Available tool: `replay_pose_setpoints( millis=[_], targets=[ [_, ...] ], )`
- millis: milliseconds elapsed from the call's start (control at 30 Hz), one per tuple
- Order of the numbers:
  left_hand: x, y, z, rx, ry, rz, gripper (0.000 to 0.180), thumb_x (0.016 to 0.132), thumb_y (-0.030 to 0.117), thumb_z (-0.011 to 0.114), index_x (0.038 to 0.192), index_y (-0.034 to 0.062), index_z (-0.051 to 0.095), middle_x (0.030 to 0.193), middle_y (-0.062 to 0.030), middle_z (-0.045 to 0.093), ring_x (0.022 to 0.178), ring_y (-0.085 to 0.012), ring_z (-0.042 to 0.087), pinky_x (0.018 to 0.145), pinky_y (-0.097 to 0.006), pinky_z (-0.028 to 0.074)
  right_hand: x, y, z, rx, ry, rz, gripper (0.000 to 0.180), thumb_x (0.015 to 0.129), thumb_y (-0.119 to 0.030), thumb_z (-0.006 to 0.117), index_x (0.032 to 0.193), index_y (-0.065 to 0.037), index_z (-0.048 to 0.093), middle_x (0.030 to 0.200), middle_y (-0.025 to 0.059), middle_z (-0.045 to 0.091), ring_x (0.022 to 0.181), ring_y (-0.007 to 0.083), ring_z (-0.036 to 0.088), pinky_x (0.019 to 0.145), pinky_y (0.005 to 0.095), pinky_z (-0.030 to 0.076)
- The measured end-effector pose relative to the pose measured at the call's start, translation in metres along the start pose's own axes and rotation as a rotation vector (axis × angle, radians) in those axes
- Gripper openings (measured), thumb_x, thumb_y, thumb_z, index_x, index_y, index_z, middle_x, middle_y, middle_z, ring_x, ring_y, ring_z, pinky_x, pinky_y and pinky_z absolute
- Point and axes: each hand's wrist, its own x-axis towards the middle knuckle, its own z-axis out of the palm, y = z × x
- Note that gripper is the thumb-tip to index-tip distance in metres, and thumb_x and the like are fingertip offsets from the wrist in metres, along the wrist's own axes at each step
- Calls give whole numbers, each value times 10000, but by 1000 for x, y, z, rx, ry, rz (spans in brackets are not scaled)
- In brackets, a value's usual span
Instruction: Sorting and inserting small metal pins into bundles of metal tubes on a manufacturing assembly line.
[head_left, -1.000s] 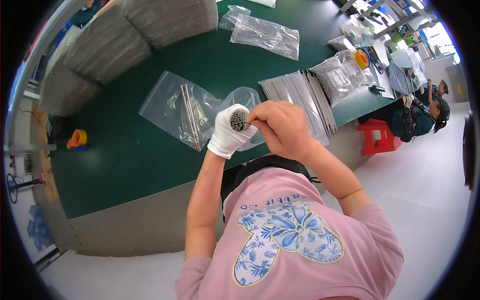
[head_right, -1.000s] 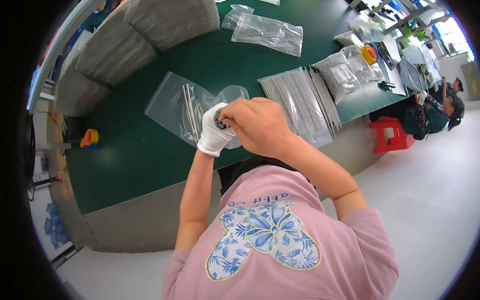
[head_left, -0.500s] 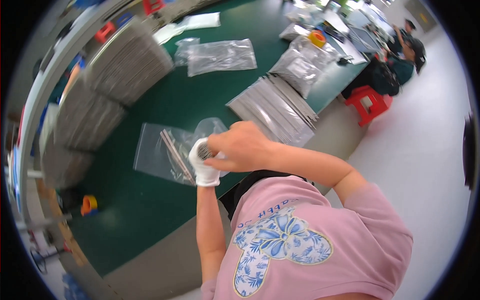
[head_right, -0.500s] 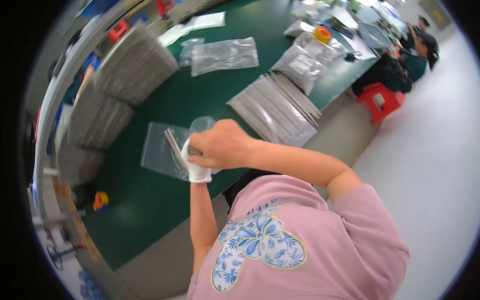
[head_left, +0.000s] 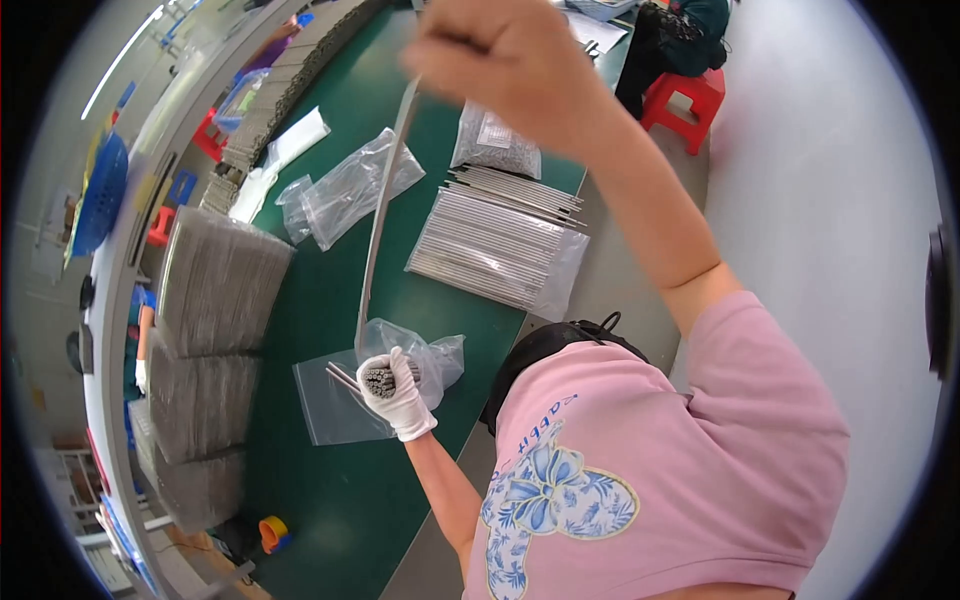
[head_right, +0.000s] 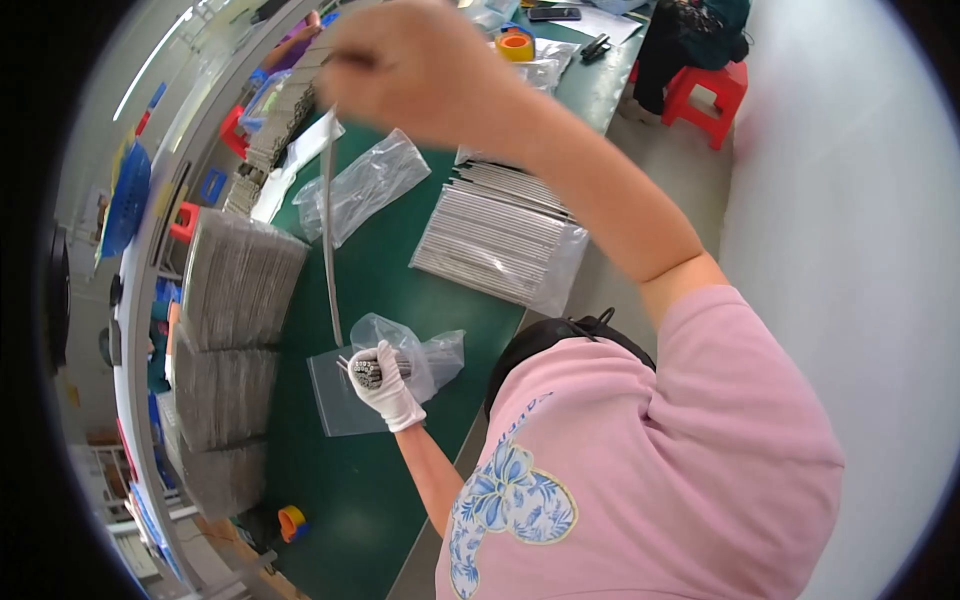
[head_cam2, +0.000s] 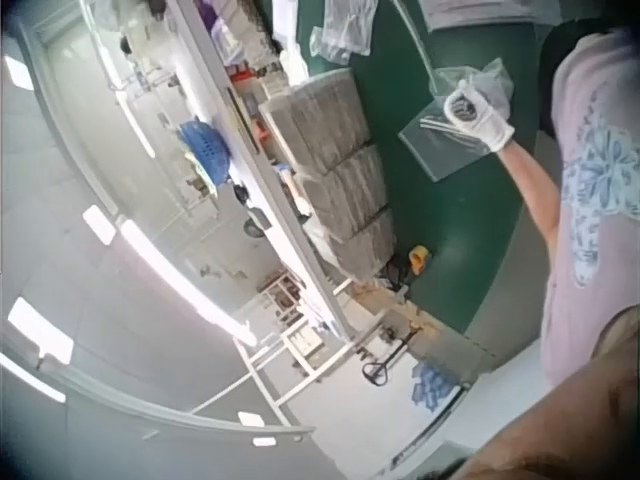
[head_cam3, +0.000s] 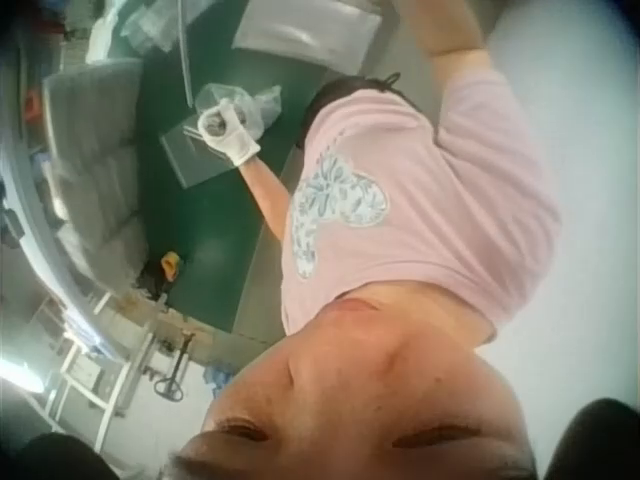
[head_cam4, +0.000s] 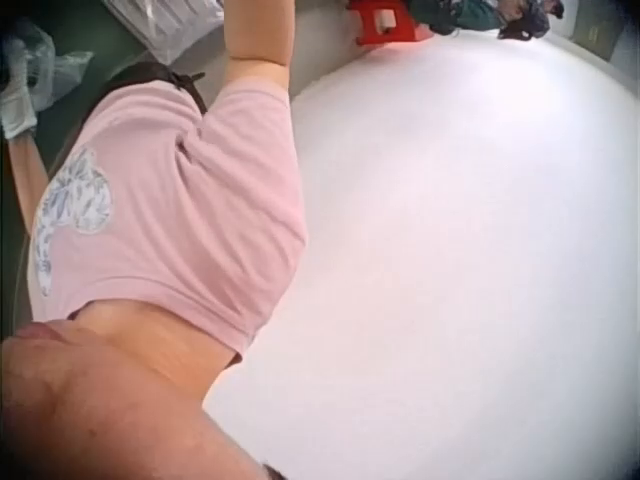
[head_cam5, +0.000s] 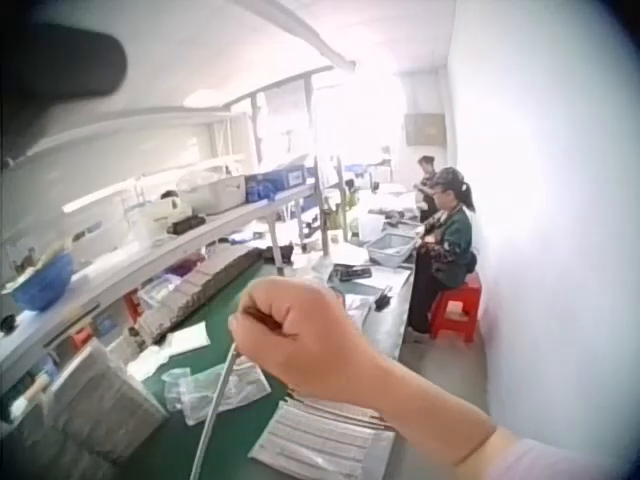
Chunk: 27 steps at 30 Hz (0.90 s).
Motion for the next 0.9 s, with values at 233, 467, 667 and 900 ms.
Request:
replay_pose_setpoints(
  millis=[233, 467, 667, 900],
  targets=[
    [0, 20, 4, 14, -68, -66, 116, 869, 107, 577, 956, 48, 529, 815, -69, 623, 723, -126, 589, 659, -247, 495, -137, 143, -63, -228, 441, 635, 230, 840, -201, 553, 775, 17, 585, 646, 39, 562, 562, 94, 477, 521, 260, 379],
    [-2, 24, 4, 69, -50, -100, 110, 864, 108, 579, 939, 34, 544, 816, -80, 640, 691, -128, 597, 610, -244, 503, -237, 207, -46, -565, 592, 805, 237, 807, -226, 542, 741, -1, 574, 663, 159, 573, 622, 309, 552, 581, 365, 424],
    [-8, 18, -1, 59, -12, -37, 66, 856, 23, 546, 922, 14, 546, 890, -100, 624, 808, -156, 602, 716, -262, 502, -279, 224, -17, -379, 505, 1063, 238, 805, -229, 552, 733, -8, 604, 700, 166, 601, 653, 283, 582, 610, 367, 433],
    [-7, 13, -4, 128, 5, 44, 103, 793, -25, 620, 879, 13, 576, 883, -57, 573, 812, -140, 578, 709, -254, 491, -316, 245, 23, -327, 295, 1429, 262, 773, -255, 586, 796, -4, 654, 761, 179, 625, 710, 294, 606, 667, 376, 450]
  ],
)
